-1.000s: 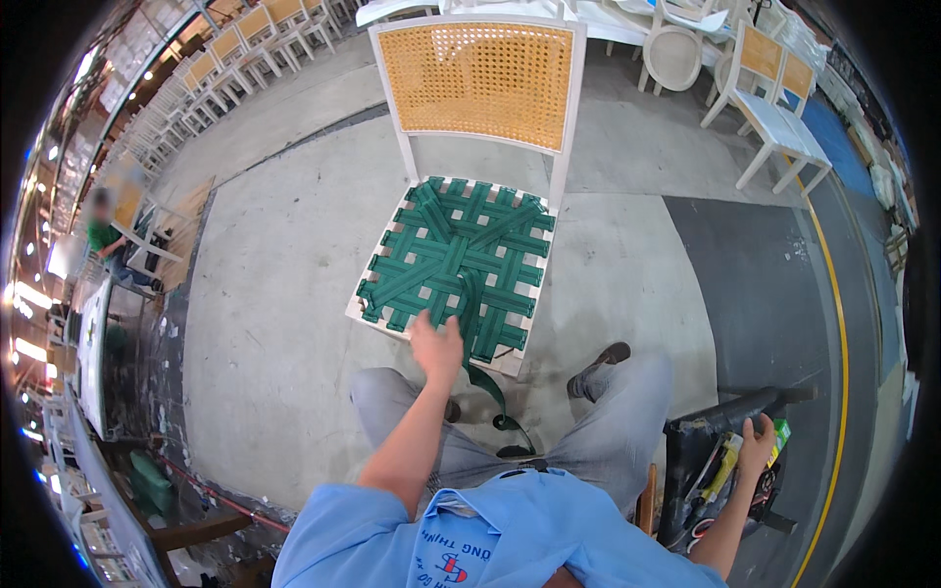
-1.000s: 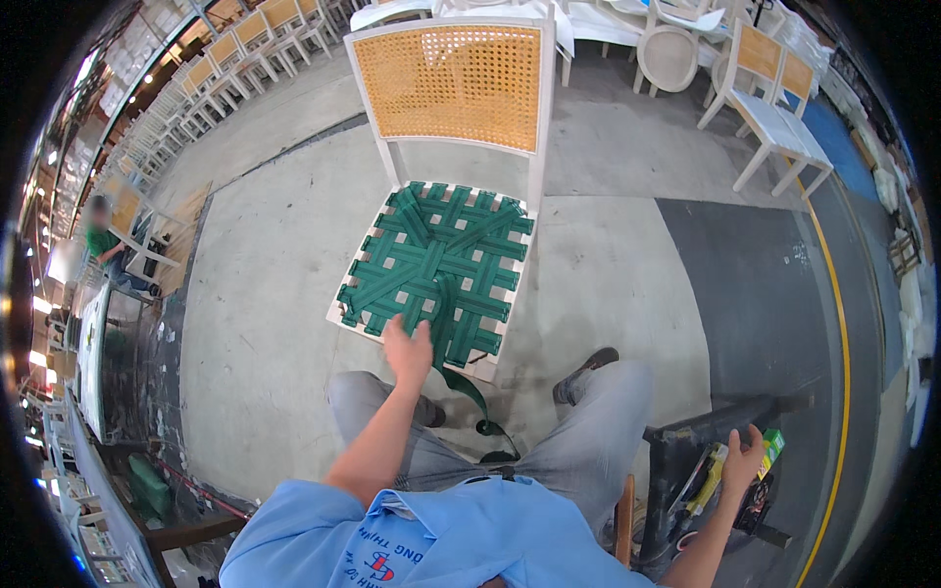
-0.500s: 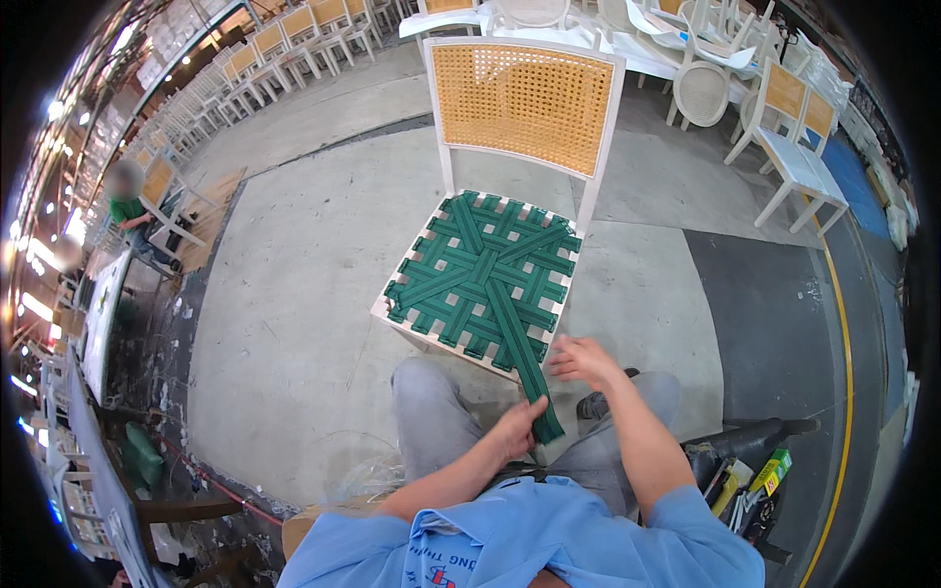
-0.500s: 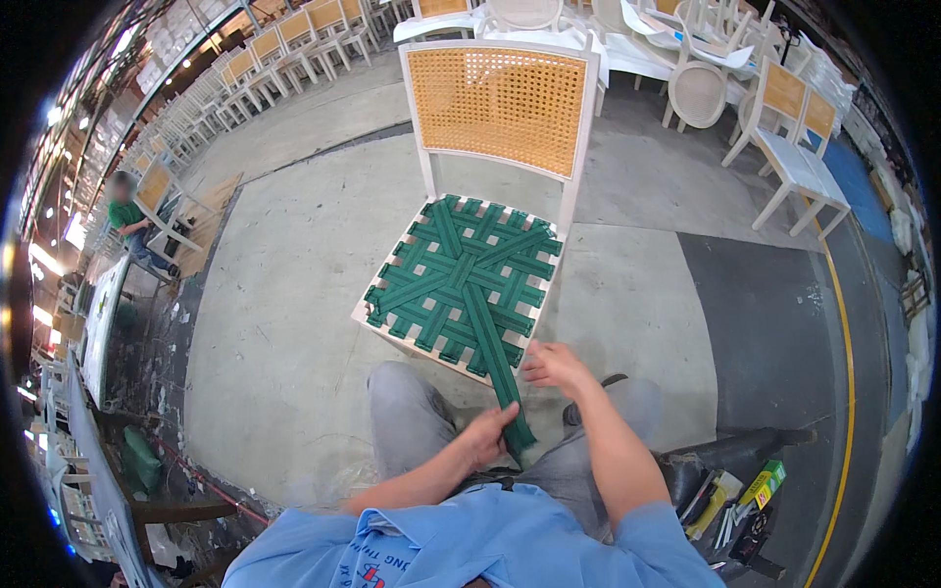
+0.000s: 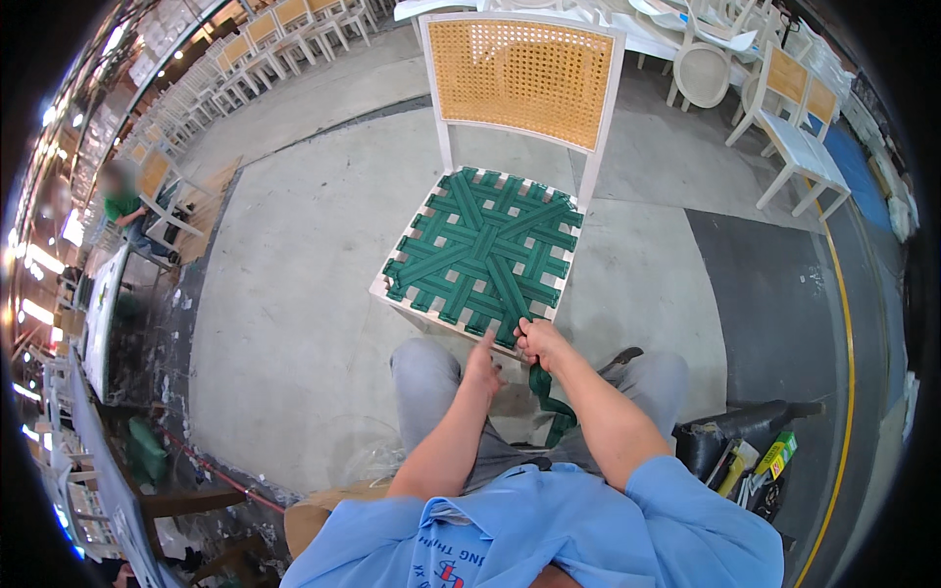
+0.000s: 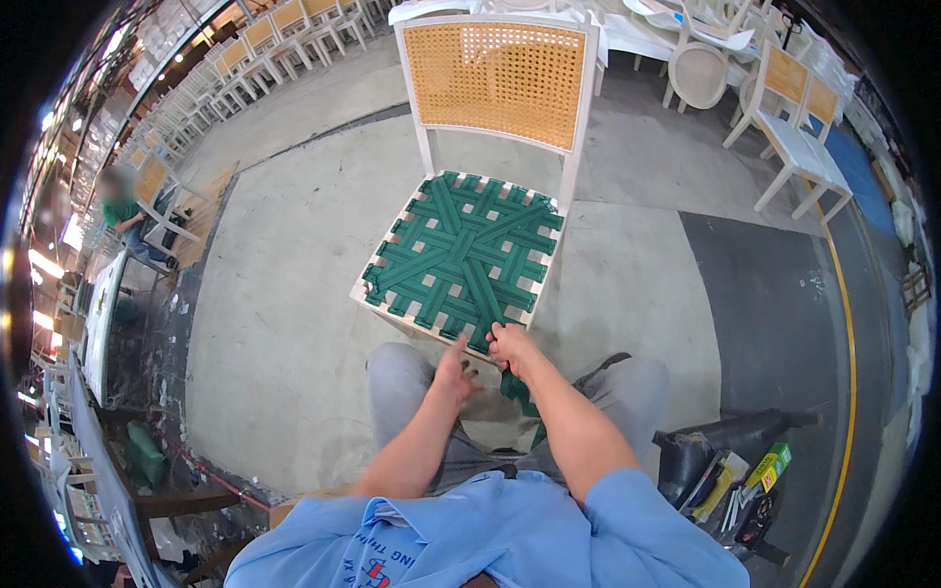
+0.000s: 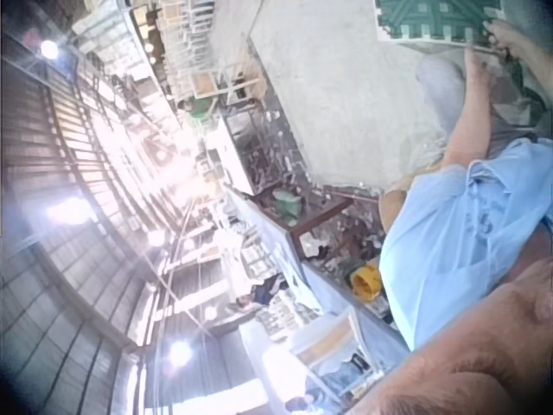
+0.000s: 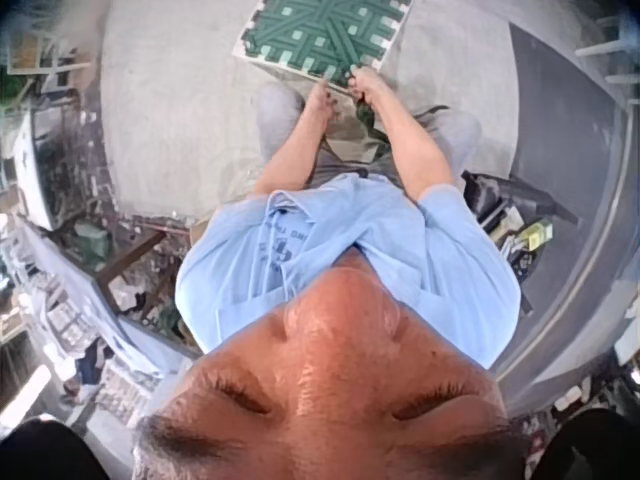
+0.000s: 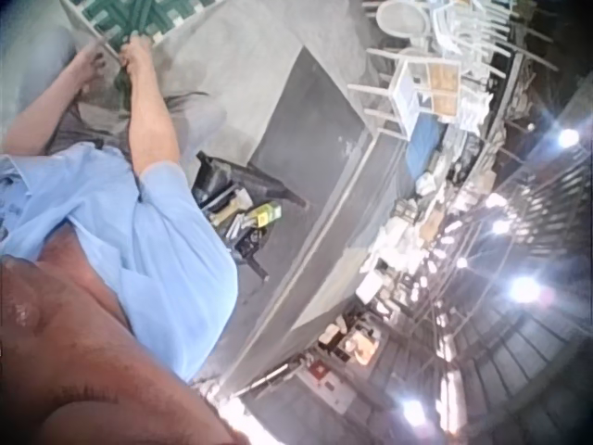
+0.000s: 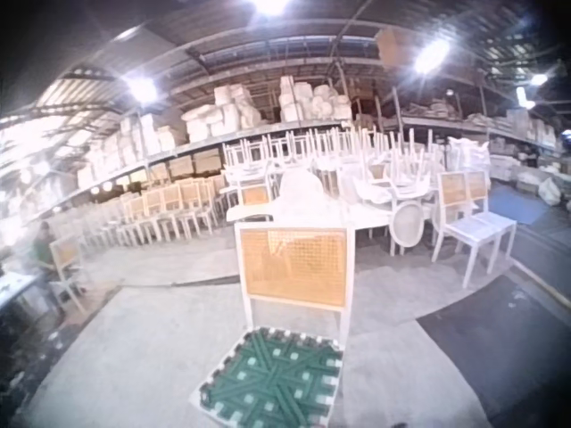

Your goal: The person weaves green plastic strips into a chair seat frame, then covers the woven surface with a white fabric sheet. They use a staple gun to secure the fabric around the edges and trim excess material with scissors.

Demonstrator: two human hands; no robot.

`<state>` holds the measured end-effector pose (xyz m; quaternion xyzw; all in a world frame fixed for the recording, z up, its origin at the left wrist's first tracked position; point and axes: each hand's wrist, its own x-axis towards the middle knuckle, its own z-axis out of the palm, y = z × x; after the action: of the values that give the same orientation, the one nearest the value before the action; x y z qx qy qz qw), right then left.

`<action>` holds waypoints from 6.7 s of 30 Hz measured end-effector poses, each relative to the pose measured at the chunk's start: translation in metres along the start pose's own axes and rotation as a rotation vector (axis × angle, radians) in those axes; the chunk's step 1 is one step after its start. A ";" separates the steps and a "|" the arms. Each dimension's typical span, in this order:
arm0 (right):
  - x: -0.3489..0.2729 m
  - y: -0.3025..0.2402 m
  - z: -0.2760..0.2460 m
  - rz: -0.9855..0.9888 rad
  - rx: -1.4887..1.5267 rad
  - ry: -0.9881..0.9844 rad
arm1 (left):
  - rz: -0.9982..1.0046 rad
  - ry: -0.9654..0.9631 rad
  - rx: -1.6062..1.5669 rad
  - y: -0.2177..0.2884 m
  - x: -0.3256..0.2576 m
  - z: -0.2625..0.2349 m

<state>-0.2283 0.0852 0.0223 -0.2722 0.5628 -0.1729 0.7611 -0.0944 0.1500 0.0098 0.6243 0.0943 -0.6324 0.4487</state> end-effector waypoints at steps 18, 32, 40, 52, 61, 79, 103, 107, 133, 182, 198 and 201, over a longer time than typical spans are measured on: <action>-0.094 0.096 -0.010 0.002 -0.162 0.217 | 0.437 0.398 -0.290 0.005 0.052 0.047; -0.027 0.116 -0.021 -0.028 -0.619 0.216 | 0.372 0.500 -0.184 0.015 0.051 0.037; 0.009 0.118 -0.051 -0.178 -0.907 0.198 | 0.221 -0.104 0.338 -0.031 0.020 -0.009; 0.057 0.156 -0.071 -0.271 -0.738 -0.073 | 0.396 -0.067 1.627 -0.053 0.010 0.015; -0.053 0.079 -0.059 -0.353 -1.036 0.305 | 0.563 -0.048 1.719 -0.057 0.012 0.018; -0.336 0.228 -0.332 0.254 -0.676 1.355 | 0.596 -0.081 1.793 -0.056 0.016 0.003; -0.301 0.039 -0.213 -0.380 -0.023 0.790 | 0.667 -0.076 1.764 -0.060 0.028 -0.008; -0.226 -0.020 -0.123 -0.375 -0.239 0.378 | 0.662 -0.116 1.731 -0.059 0.023 0.000; -0.064 -0.037 0.010 -0.133 -0.768 0.186 | 0.571 -0.205 1.721 -0.051 0.024 -0.004; -0.067 -0.033 0.010 -0.094 -0.540 0.249 | 0.033 -0.529 0.514 0.091 0.049 0.022; -0.064 -0.023 0.025 -0.117 -0.643 0.188 | -0.041 -0.526 0.501 0.096 0.054 0.018; -0.069 -0.032 0.019 -0.138 -0.569 0.172 | -0.047 -0.558 0.496 0.104 0.056 0.013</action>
<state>-0.2306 0.1038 0.0985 -0.4963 0.6310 -0.0819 0.5905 -0.0216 0.0557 0.0094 0.5153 -0.1733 -0.7921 0.2776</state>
